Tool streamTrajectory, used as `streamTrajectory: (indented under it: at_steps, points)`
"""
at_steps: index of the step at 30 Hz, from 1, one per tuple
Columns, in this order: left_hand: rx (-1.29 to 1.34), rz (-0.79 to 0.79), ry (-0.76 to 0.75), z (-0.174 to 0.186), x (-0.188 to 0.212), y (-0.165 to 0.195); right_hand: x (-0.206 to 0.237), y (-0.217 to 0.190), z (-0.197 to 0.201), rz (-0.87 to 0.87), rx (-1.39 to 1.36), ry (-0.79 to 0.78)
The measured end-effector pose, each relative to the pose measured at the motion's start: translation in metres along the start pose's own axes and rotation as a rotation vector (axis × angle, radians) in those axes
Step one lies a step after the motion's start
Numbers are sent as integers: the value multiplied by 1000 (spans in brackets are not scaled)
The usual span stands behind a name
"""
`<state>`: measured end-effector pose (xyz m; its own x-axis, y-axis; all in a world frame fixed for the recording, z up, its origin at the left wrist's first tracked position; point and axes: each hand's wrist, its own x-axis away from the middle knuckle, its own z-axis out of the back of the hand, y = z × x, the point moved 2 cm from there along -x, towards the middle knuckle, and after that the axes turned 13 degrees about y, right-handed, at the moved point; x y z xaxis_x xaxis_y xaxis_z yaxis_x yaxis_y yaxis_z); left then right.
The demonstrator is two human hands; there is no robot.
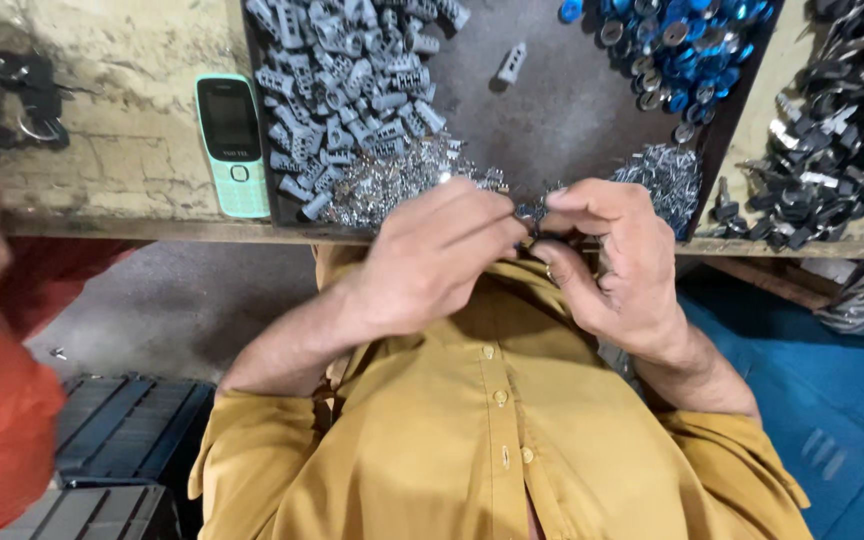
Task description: The person sits at a workbench assembling small lock components. They pick gray lock bodies, blue discs, springs and pins from trays, press the parts into the lock bodies by hand, and at times insert a key into an assembled lock and turn it.
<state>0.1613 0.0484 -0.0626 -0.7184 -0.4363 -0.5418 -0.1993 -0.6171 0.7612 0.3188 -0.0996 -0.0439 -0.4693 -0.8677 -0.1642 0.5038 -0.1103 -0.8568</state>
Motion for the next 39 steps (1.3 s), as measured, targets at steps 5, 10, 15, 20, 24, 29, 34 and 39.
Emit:
streamTrajectory:
  at_steps: [5, 10, 15, 20, 24, 29, 34, 39]
  points:
    - [8, 288, 205, -13, 7, 2, -1, 13, -6, -251, -268, -13]
    - [180, 440, 230, -13, 12, -6, 10, 16, -19, -452, -489, 41]
    - [114, 388, 236, -19, 10, -3, 12, 22, -30, -495, -486, -3]
    - [70, 401, 331, -11, 16, -6, -1, 16, -16, -405, -607, 209]
    - [757, 899, 263, -25, 29, -22, -11, -1, -2, 76, -112, 89]
    - [1361, 1163, 186, -56, 39, -32, -7, -7, -15, 223, 53, 256]
    - [1347, 1176, 150, -56, 42, -31, -1, -3, -15, 189, 96, 293]
    - [1440, 1191, 99, -57, 38, -21, 1, -3, -13, 195, 72, 293]
